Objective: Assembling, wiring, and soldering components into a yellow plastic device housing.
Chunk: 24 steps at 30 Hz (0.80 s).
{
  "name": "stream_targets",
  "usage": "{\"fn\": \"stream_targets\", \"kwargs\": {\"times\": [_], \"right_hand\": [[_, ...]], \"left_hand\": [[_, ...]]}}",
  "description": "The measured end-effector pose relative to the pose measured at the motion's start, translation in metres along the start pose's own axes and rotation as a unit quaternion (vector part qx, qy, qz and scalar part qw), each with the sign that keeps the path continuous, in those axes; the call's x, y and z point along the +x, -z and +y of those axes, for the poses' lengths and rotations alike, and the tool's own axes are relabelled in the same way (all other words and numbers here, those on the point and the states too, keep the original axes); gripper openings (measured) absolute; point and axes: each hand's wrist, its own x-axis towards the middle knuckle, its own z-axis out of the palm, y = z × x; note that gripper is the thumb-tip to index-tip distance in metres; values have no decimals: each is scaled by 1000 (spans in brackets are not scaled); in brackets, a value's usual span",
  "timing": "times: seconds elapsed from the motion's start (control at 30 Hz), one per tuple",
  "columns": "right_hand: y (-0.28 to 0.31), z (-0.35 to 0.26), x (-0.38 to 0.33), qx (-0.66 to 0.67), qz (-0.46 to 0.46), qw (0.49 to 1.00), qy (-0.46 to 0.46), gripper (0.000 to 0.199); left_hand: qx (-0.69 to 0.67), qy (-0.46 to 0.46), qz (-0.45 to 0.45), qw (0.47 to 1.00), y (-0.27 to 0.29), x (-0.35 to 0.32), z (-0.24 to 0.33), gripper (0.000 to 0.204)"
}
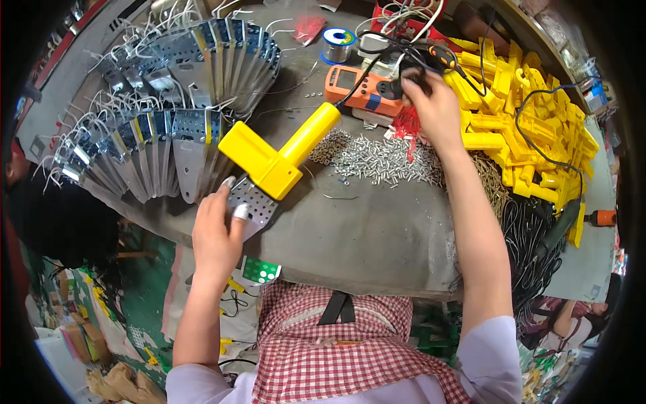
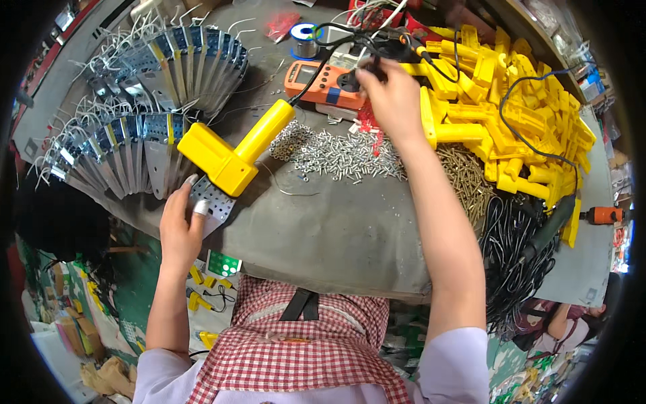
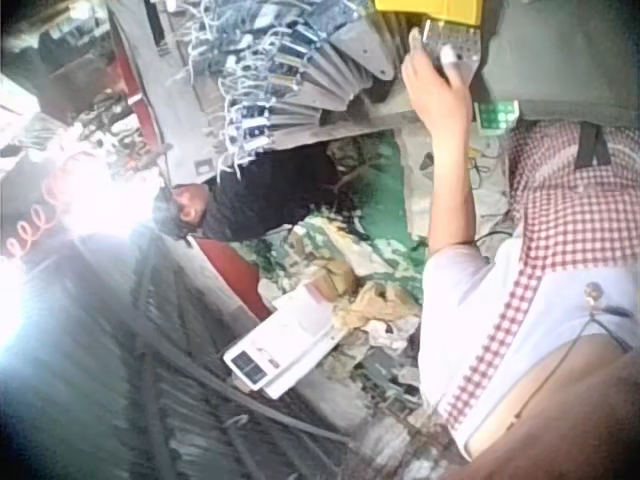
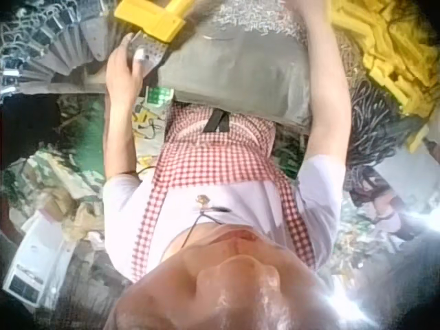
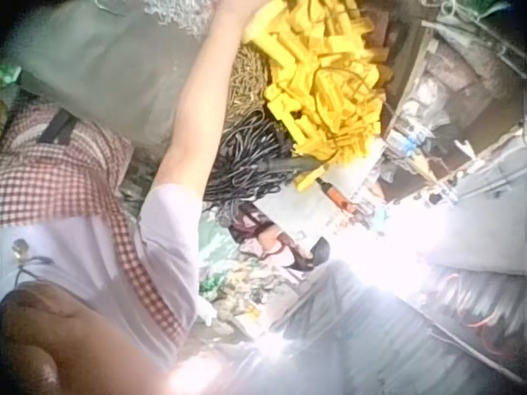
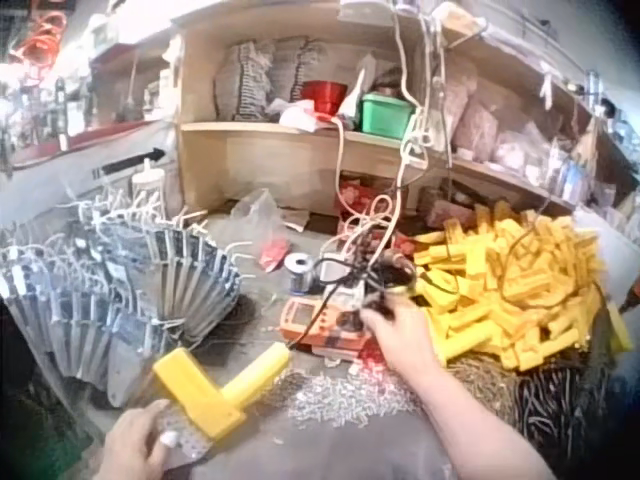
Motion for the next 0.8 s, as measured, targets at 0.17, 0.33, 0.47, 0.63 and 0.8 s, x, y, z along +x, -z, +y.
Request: {"fn": "stream_targets", "kwargs": {"times": [0.17,0.33,0.47,0.63,0.8], "right_hand": [[-6,31,51,-33,-132,986,-93,22],[-12,28,54,-172,-152,973,38,30],[-11,26,30,-210,-53,976,30,33],[-83,-96,-150,-58,-183,980,58,17],[-118,-116,-189,-24,-290,945,150,17]], "left_hand": [[88,-131,112,981,15,-31,-5,30],[-104,183,-165,963,12,-113,-27,30],[-443,316,-120,830,-18,-120,-27,40],[-599,440,-75,665,-23,-127,-8,29],[-541,323,-54,775,-21,-131,-12,23]]}}
